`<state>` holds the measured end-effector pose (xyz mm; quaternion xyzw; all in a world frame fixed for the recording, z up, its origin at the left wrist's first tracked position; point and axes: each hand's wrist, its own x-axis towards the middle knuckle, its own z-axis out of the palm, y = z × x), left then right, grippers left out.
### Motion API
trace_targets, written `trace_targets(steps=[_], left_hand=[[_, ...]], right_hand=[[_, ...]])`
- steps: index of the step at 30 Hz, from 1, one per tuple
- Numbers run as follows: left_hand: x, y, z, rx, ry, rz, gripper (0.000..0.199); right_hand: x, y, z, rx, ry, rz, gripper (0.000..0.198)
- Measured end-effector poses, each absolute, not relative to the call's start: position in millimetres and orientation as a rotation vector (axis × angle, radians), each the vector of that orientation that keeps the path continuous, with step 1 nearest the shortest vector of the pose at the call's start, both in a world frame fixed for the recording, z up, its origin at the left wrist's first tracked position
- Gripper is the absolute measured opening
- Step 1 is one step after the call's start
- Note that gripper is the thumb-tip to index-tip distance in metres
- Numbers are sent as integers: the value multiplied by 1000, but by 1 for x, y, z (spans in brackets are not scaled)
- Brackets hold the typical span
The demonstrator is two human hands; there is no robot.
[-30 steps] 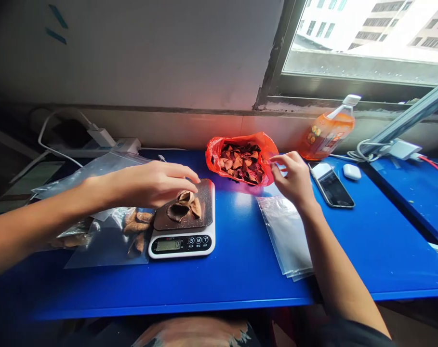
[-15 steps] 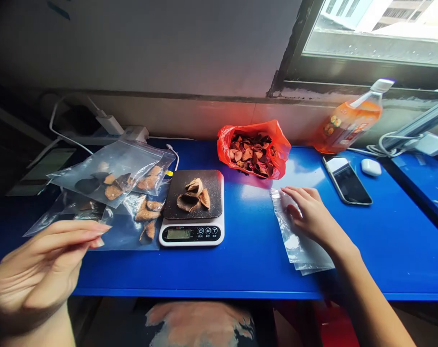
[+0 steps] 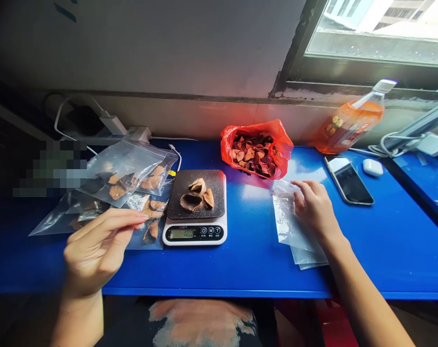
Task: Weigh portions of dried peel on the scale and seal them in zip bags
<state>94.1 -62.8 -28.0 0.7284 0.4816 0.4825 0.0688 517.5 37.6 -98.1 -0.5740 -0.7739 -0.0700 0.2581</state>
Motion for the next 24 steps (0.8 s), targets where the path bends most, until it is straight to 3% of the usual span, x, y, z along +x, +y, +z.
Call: trace_targets(steps=[6,13,24], left_hand=[[91,-63,-29,2211,1447,1385,27],[86,-71,-30,2210,1433,1387,28],[69,-90,-34,2166,1514,1376,25]], right_hand=[[512,39,-93,-1454,-2089,-369,31],[504,42,-91,-1405,-2291,-307,31],[494,66,-97,-1463,-2331,-403,14]])
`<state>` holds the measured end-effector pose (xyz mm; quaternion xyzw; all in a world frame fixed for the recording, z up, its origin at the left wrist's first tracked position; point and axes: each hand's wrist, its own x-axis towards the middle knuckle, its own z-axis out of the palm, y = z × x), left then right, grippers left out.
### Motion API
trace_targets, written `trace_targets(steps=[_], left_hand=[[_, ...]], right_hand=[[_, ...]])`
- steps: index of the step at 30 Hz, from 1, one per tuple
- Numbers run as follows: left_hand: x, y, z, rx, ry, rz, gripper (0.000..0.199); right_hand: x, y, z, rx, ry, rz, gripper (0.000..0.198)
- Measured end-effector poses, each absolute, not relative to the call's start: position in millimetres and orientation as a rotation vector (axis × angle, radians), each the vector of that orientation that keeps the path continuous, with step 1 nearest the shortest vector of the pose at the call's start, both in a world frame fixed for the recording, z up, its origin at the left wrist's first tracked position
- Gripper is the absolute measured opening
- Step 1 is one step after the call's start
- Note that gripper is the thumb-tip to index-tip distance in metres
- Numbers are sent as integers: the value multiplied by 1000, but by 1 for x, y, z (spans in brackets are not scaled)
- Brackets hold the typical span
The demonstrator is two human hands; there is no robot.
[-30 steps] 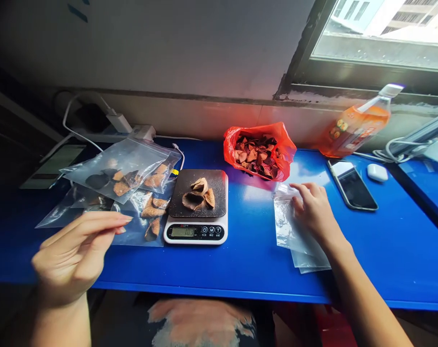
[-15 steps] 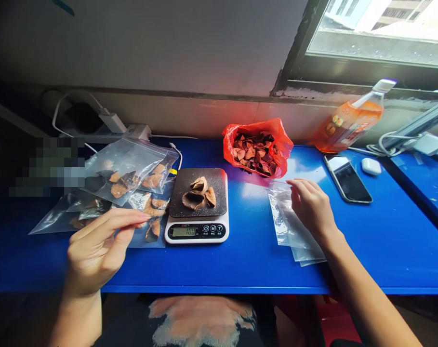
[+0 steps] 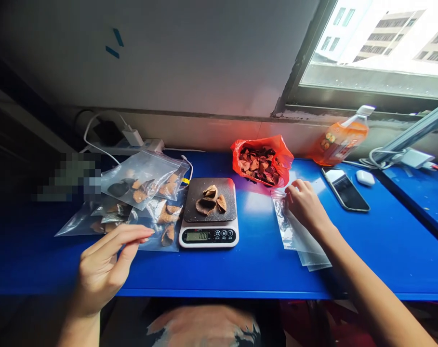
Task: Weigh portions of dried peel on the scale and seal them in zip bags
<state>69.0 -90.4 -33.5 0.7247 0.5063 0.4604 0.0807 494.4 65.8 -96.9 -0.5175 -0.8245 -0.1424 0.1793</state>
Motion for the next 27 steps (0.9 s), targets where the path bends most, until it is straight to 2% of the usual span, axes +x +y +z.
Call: trace_targets(steps=[6,11,17,27], left_hand=[[55,-96,-35,2183,1451,1335,27],[66,-86,-26,2169,1201,1321,29],[82,-56,-3,2398,737,1045,40],[63,-23,-4,2420,399,882,11]], right_hand=[[478,43,-71,-1461,-2302,-434,14],[418,-22,-14,-1142,-2352,-223,7],[323,-69,8,-805,-2416,267,25],[286,-57,-13,-759,-2219,465,8]])
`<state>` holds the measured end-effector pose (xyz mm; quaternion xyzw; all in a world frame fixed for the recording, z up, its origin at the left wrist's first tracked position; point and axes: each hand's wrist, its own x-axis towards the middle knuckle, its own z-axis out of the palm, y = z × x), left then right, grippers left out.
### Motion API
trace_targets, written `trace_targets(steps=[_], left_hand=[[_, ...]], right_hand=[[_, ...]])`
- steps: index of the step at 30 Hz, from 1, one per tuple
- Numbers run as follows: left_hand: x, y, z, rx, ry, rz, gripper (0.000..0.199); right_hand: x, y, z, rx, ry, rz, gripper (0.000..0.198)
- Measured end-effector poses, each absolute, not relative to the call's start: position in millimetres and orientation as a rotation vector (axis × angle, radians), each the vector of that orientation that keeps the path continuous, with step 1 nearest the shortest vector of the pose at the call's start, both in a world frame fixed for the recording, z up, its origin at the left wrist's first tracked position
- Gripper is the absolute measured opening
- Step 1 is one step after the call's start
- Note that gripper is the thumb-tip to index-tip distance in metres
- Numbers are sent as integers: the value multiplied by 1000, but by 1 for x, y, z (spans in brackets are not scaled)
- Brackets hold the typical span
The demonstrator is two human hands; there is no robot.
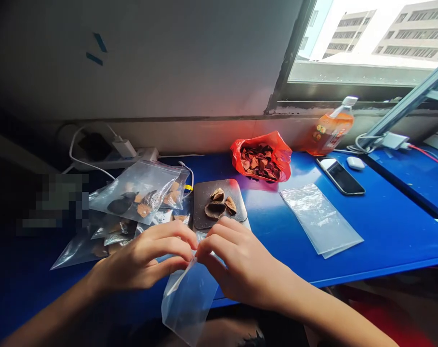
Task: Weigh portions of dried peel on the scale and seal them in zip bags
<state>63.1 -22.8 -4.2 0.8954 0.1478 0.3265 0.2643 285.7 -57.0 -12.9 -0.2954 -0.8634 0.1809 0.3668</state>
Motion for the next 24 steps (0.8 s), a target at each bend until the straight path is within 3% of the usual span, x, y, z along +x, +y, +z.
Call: trace_targets(steps=[5,13,17,24], left_hand=[[67,-22,-5,2231,330,883,10],[56,-23,-2,2279,363,632,21],[46,-22,2,2175,442,612,16],[33,-37,14,2073,631,566,10]], right_hand=[[278,-63,-9,-799,-2183,464,8],[279,-63,-15,-607,-2247,838,7],[280,-59,-9,-529,-2213,1017,15],[268,-53,-1,-696,-2443,698,14]])
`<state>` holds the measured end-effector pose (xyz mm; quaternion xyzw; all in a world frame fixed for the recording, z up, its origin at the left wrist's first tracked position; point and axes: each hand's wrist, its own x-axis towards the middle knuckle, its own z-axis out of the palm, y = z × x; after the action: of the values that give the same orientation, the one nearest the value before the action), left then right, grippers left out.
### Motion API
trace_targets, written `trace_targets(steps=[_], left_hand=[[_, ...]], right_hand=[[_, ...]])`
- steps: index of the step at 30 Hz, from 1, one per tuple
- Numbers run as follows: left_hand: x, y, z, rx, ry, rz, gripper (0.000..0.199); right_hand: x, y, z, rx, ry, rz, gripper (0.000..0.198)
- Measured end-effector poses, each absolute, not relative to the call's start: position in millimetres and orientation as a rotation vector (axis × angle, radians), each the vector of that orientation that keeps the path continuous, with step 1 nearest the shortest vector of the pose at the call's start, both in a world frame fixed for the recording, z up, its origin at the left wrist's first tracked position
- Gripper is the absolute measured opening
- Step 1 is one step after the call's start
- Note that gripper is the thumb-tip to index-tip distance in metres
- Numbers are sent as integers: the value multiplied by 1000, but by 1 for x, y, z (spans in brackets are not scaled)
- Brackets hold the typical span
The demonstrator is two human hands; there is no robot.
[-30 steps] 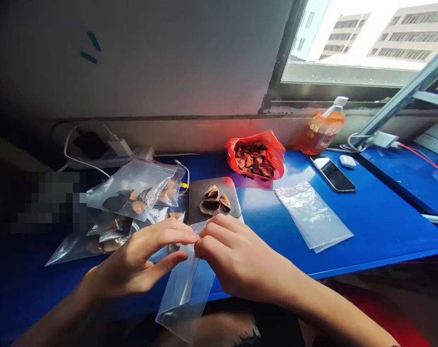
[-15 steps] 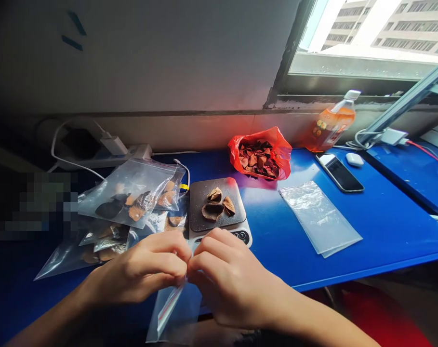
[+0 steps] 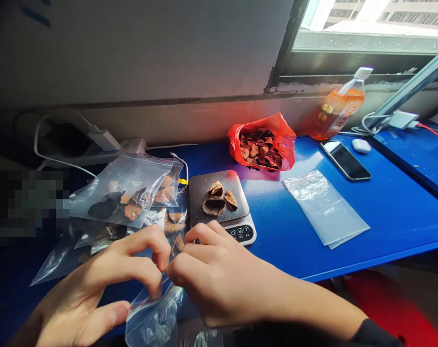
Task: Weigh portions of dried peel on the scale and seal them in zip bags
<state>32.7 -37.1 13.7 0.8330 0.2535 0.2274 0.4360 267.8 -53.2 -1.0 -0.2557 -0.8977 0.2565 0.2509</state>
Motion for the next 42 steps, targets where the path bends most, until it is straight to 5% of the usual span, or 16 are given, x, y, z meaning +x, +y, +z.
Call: trace_targets(steps=[3,9,22,27,35,42], left_hand=[[28,-34,14,2098,587,635,24],[30,-31,9,2194,641,595,6],[0,-10,20,2441,817,389,22],[-10,-7,40,2543,1148,707,17],[29,-32,32,2964,1467,747,90],[44,-36,-14,2814,1452,952,85]], right_hand=[[264,-50,5,-802,-2449,569,9],[260,-48,14,-786,-2478,395,7],[277,-14,14,-878,-2480,395,10],[272,-9,16,-859,-2283,363,5],[240,-18,9,-838,-1988,511,6],[223,-27,0,-730,-2035,672,6]])
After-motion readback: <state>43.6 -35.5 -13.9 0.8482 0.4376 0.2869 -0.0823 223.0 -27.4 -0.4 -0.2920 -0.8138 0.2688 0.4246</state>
